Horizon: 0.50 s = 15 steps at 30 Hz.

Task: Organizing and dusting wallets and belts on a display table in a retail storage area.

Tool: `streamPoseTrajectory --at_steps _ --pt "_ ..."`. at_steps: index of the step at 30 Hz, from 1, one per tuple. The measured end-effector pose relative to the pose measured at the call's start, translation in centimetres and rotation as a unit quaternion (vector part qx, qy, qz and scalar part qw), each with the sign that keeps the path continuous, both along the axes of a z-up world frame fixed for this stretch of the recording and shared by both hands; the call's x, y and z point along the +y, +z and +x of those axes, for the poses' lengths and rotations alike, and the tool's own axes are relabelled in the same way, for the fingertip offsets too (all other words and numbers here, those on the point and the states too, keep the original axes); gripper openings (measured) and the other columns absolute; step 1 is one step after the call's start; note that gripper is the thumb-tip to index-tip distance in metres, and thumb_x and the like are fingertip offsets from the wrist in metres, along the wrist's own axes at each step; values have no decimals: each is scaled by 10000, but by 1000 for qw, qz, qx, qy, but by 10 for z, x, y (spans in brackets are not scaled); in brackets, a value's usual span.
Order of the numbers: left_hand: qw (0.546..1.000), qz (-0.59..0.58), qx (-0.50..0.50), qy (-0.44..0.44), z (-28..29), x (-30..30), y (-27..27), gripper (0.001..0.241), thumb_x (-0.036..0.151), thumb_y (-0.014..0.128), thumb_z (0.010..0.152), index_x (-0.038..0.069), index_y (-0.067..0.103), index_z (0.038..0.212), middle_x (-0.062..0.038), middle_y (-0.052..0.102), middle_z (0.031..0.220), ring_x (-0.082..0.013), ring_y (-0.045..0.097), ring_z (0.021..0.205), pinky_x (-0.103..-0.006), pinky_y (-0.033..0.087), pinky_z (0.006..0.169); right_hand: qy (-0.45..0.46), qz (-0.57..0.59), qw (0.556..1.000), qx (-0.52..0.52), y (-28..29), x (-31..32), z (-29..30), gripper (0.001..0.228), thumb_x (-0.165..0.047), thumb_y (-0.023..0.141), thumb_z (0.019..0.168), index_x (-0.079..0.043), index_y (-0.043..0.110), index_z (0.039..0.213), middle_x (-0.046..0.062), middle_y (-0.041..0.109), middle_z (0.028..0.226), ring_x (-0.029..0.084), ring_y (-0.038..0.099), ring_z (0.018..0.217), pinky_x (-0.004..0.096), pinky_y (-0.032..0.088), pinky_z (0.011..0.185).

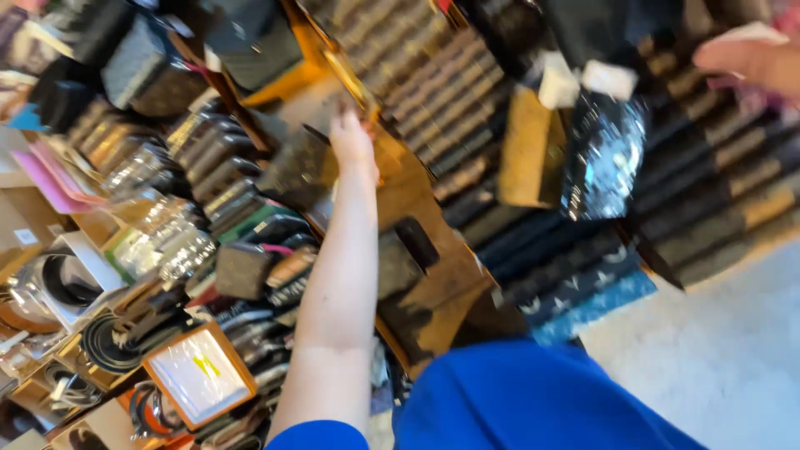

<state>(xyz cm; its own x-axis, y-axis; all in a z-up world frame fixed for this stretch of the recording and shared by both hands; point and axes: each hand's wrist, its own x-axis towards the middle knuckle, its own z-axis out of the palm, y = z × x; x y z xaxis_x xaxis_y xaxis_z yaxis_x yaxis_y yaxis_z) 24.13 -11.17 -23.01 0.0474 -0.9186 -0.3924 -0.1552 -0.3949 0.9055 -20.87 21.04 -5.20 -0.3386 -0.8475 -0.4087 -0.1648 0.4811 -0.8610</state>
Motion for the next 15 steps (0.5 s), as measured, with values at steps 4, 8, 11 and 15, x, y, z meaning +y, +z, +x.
streamPoseTrajectory --at_steps 4,8,11,15 --pt "939 -260 -119 -190 -18 102 91 700 393 344 1076 -66 208 1587 -250 228 1680 -360 224 1571 -453 165 1288 229 -296 880 293 64 31 87 640 -63 791 725 157 613 1298 346 638 1353 512 637 1308 576 514 1137" --pt "822 -384 -329 -262 -49 123 111 588 360 414 1135 84 257 1630 -231 183 1716 -426 187 1617 -523 147 1329 168 -226 918 279 85 59 153 545 -89 759 791 25 650 1313 214 628 1446 353 615 1274 436 509 1010" --pt "772 -384 -425 -277 -69 96 114 653 467 450 1120 146 253 1653 -146 136 1739 -525 155 1594 -714 195 1247 128 -263 901 322 67 60 180 538 -138 793 799 13 656 1296 213 595 1449 447 524 1408 542 443 1182" --pt "696 -385 -526 -301 -82 66 95 745 537 453 1081 55 263 1615 -150 264 1691 -443 256 1553 -601 227 1244 149 -300 880 336 52 67 204 471 -273 744 861 -77 654 1279 148 591 1438 395 522 1372 533 412 1169"
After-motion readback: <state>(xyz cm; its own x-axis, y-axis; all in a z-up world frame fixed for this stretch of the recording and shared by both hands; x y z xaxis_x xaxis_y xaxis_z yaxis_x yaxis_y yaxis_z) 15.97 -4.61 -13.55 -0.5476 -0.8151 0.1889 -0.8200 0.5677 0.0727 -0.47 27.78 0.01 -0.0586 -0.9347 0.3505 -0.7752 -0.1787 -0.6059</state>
